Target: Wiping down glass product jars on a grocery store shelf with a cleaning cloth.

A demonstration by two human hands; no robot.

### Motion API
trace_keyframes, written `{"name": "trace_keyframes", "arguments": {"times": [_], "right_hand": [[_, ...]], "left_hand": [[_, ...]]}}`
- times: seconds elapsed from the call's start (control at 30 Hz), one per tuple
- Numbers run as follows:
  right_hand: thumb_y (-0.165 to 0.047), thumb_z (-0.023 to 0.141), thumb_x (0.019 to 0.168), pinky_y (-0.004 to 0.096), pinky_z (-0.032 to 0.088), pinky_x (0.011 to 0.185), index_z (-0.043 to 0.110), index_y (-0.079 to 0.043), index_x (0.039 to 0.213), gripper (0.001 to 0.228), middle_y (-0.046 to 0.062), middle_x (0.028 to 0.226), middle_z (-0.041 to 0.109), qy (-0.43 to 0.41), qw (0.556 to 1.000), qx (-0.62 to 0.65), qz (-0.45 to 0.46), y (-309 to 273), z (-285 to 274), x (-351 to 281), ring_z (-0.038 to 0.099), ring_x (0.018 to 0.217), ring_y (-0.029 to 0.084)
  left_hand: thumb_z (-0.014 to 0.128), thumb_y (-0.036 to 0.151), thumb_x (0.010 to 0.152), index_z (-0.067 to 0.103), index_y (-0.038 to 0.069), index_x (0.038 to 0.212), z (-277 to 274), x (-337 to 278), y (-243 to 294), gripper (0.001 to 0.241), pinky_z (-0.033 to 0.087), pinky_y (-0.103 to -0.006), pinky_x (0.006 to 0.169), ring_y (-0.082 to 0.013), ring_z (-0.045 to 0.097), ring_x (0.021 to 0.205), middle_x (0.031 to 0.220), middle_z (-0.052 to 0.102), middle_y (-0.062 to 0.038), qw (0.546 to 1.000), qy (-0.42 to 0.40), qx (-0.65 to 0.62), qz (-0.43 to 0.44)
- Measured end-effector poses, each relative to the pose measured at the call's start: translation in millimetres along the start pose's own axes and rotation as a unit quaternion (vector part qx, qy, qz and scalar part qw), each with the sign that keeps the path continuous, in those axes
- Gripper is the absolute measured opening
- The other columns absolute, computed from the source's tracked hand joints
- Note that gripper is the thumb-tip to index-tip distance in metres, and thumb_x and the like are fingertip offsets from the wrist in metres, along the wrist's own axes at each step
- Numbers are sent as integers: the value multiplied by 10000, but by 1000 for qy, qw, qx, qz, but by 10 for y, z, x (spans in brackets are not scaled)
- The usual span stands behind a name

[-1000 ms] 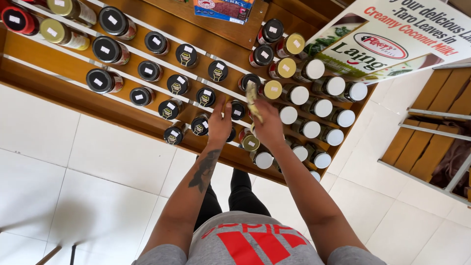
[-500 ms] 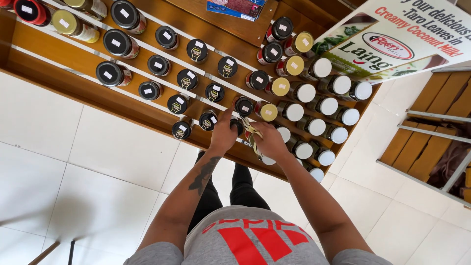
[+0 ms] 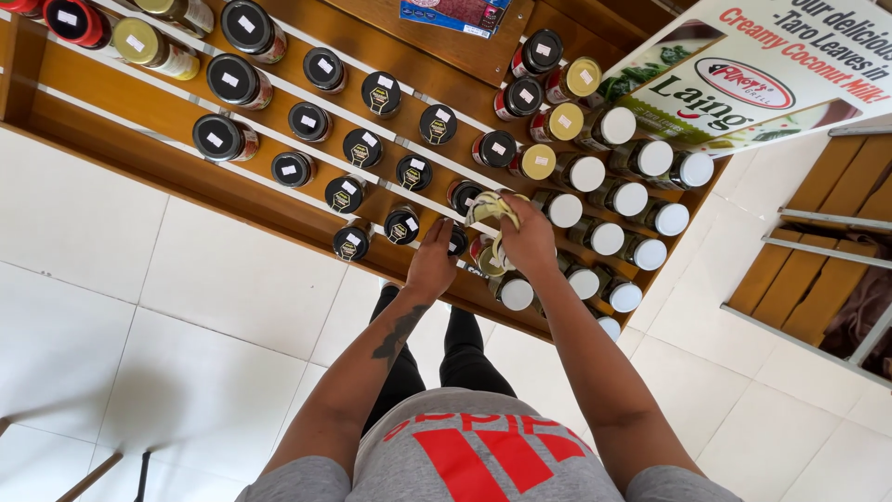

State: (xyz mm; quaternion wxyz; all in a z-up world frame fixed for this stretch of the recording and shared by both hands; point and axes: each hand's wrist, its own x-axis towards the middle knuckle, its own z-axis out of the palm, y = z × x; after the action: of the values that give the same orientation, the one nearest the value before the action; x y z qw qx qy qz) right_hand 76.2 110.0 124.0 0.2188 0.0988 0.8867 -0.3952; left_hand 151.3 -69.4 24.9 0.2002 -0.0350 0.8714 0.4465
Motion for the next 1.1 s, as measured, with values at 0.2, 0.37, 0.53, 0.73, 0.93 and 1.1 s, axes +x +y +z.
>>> {"name": "trace_keyframes", "arguments": {"times": [0.2,0.37,0.53,0.73,0.93,1.1], "right_hand": [[-110,644,932,369,562,928,673,-142,1328,399,117,1306,684,-100,993,-64,-13,-148,18,-103,720,1009,270],[-183,680,963,393,578,951,555,-182,1456,509,179,1282,693,-185,957,167,146,-322,156,-311,704,1088,287],[-67,793,944,490,401,1098,320,-101,1593,803,261,1557,375,-163,954,159,-196,-276,224,-416,445,1379,420],[-47,564,915,404,635,982,620,-177,1405,510,103,1436,550,-78,976,202,-25,25,-54,-127,691,1158,297],[-8,713,923,426,522,960,634,-141,1365,468,151,1312,604,-33,998,-41,-41,239,-457,-209,647,1119,314],[-63,620,1022,418,576,963,573,-130,1409,396,138,1354,607,172,968,123,-137,166,-693,-355,682,1124,289]], "left_hand": [[644,17,887,464,8,1470,-66,-10,124,609,509,-454,1024,-444,551,1291,1491,495,-255,999,47,-27,3],[450,335,1090,570,89,1487,-246,173,332,482,565,-409,958,-353,671,1152,1321,647,-201,908,35,-391,-147],[344,556,1066,484,120,1521,-472,317,616,646,484,-380,1074,-240,554,1270,1444,598,-114,715,-37,-659,-231],[533,531,988,320,198,1603,-386,163,818,731,220,-438,1221,-271,261,1527,1657,318,-112,841,-144,-501,-144],[691,349,966,327,146,1603,-36,1,343,761,224,-546,1240,-478,139,1557,1669,243,-232,997,7,68,32],[707,277,915,290,106,1608,-72,-45,375,826,189,-591,1205,-483,112,1541,1664,178,-231,986,-14,163,23]]}}
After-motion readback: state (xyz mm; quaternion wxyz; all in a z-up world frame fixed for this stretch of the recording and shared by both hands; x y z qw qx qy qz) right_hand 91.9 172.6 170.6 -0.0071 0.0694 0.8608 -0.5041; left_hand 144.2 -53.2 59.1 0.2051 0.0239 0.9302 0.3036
